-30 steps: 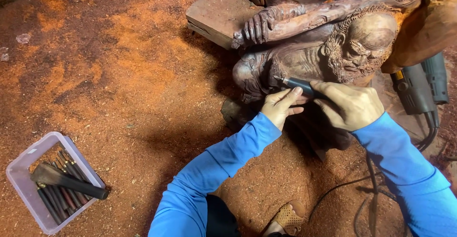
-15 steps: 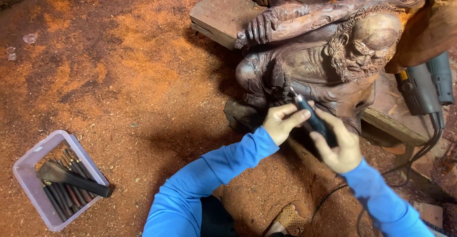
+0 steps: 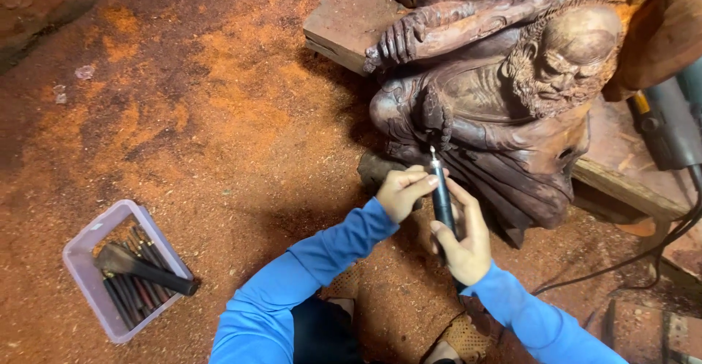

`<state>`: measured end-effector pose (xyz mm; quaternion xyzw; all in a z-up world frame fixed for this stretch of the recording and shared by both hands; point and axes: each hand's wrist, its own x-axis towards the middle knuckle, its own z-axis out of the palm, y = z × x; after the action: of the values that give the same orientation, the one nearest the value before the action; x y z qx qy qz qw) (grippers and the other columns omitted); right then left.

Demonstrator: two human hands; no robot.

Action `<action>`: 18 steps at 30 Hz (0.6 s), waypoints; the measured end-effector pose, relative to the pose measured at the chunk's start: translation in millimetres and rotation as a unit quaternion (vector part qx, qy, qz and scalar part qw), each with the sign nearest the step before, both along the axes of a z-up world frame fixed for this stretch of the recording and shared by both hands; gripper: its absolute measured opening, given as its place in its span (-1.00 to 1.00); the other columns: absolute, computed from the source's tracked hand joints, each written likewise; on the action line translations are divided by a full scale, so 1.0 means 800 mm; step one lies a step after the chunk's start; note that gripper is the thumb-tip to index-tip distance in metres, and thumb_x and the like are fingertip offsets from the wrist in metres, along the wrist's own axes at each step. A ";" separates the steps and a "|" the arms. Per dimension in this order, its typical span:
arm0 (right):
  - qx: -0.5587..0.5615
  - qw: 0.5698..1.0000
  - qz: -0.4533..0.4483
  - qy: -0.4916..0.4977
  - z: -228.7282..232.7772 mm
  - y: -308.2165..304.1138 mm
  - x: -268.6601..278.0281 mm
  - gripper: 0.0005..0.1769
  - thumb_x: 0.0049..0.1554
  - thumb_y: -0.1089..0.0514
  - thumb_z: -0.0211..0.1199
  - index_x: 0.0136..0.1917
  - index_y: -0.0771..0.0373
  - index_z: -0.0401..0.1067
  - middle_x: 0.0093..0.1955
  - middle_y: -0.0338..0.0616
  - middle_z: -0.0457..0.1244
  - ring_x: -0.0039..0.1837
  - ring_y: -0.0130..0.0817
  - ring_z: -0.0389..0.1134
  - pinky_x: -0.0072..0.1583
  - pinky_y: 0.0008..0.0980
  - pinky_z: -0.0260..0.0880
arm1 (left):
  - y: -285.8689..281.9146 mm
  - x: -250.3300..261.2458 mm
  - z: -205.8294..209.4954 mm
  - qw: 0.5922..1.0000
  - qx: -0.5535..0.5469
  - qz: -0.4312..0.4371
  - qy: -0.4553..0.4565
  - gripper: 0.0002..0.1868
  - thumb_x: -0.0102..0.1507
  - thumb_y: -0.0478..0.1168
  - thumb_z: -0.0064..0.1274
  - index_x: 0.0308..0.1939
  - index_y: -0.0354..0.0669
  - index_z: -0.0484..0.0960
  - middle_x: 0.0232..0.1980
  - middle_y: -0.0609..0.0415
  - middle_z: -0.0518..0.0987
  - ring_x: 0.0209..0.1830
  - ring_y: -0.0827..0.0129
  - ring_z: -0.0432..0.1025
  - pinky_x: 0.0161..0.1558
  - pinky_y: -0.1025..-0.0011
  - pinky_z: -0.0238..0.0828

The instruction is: Carving fine details into a wooden statue using a handheld rotary tool

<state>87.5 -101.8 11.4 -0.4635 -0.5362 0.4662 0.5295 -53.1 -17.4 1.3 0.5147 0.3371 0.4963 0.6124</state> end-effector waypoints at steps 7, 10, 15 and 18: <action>-0.002 0.992 -0.029 0.126 0.006 0.045 -0.085 -0.23 0.18 0.43 0.00 0.62 0.28 -0.11 -0.50 -0.01 0.17 -0.65 -0.32 0.17 -0.69 -0.44 0.19 | 0.051 -0.053 -0.025 0.999 0.011 0.039 0.025 -0.81 0.29 -0.14 0.26 -0.25 -0.20 0.79 -0.13 -0.01 0.65 0.03 0.33 0.48 0.20 0.24 0.38; -0.009 0.985 -0.080 0.154 0.009 0.063 -0.111 -0.24 0.19 0.40 -0.01 0.62 0.24 -0.10 -0.59 0.04 0.11 -0.69 -0.27 0.13 -0.69 -0.40 0.14 | 0.085 -0.056 -0.030 0.997 -0.024 0.042 0.059 -0.76 0.26 -0.06 0.30 -0.22 -0.17 0.80 -0.01 -0.05 0.66 0.12 0.17 0.51 0.27 0.14 0.35; -0.025 0.974 -0.139 0.179 0.002 0.080 -0.135 -0.23 0.16 0.39 0.06 0.61 0.15 0.01 -0.35 0.14 0.19 -0.54 -0.26 0.22 -0.64 -0.32 0.22 | 0.105 -0.060 -0.032 0.980 -0.083 0.026 0.177 -0.73 0.22 0.15 0.23 -0.22 0.14 0.81 -0.19 0.22 0.70 -0.04 0.25 0.58 0.08 0.27 0.49; -0.019 0.972 -0.160 0.168 -0.004 0.089 -0.143 -0.21 0.16 0.40 0.05 0.62 0.15 0.00 -0.27 0.16 0.20 -0.50 -0.25 0.23 -0.63 -0.31 0.24 | 0.116 -0.059 -0.030 0.973 -0.100 0.022 0.209 -0.75 0.20 0.19 0.20 -0.26 0.26 0.81 -0.34 0.21 0.70 -0.19 0.24 0.62 -0.10 0.31 0.56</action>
<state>-26.5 -30.3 8.0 -0.4681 -0.3492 0.4573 0.6707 -100.2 75.2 -22.4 0.5359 0.5166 0.3550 0.5656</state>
